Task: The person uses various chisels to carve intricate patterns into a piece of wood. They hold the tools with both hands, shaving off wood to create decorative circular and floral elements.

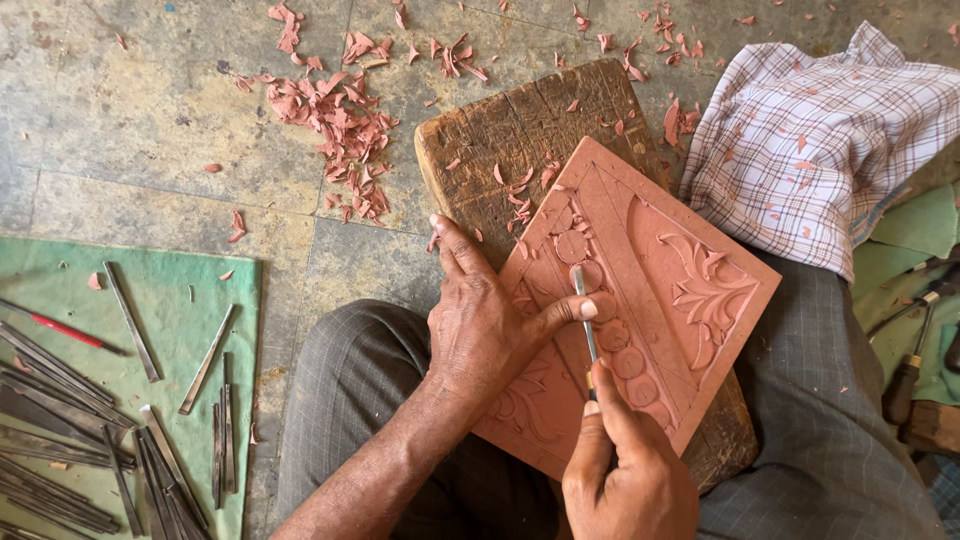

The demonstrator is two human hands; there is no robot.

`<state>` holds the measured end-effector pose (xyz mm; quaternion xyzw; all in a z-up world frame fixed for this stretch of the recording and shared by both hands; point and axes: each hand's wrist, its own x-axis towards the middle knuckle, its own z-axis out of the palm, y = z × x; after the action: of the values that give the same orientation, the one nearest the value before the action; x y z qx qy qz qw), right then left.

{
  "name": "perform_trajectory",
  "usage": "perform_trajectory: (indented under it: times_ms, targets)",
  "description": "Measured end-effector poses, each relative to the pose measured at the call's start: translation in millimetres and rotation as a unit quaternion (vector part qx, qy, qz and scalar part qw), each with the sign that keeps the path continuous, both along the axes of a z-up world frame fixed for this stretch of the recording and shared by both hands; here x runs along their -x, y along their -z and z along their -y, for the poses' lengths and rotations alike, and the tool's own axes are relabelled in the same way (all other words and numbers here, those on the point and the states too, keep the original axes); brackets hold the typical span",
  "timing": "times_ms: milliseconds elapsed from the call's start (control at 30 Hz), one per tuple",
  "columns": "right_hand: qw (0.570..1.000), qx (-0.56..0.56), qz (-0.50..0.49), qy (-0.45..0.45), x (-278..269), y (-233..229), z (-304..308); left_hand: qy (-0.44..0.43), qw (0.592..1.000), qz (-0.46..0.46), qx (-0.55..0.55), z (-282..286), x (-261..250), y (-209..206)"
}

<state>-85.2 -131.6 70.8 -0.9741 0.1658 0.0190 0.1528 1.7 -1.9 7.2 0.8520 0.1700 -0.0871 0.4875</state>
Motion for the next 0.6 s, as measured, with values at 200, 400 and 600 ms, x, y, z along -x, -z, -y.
perform_trajectory:
  times_ms: [200, 400, 600]
  targets:
    - [1.000, -0.017, -0.023, 0.001, 1, -7, 3, 0.009, 0.999, 0.033, 0.015, -3, -1, 3]
    - [1.000, -0.004, -0.012, 0.000, -2, -10, -2, 0.007, 1.000, 0.024, -0.003, -2, 0, 2]
    - [0.991, -0.004, -0.112, 0.070, -14, -24, -9, -0.007, 0.999, 0.035, -0.004, 0, 1, -3]
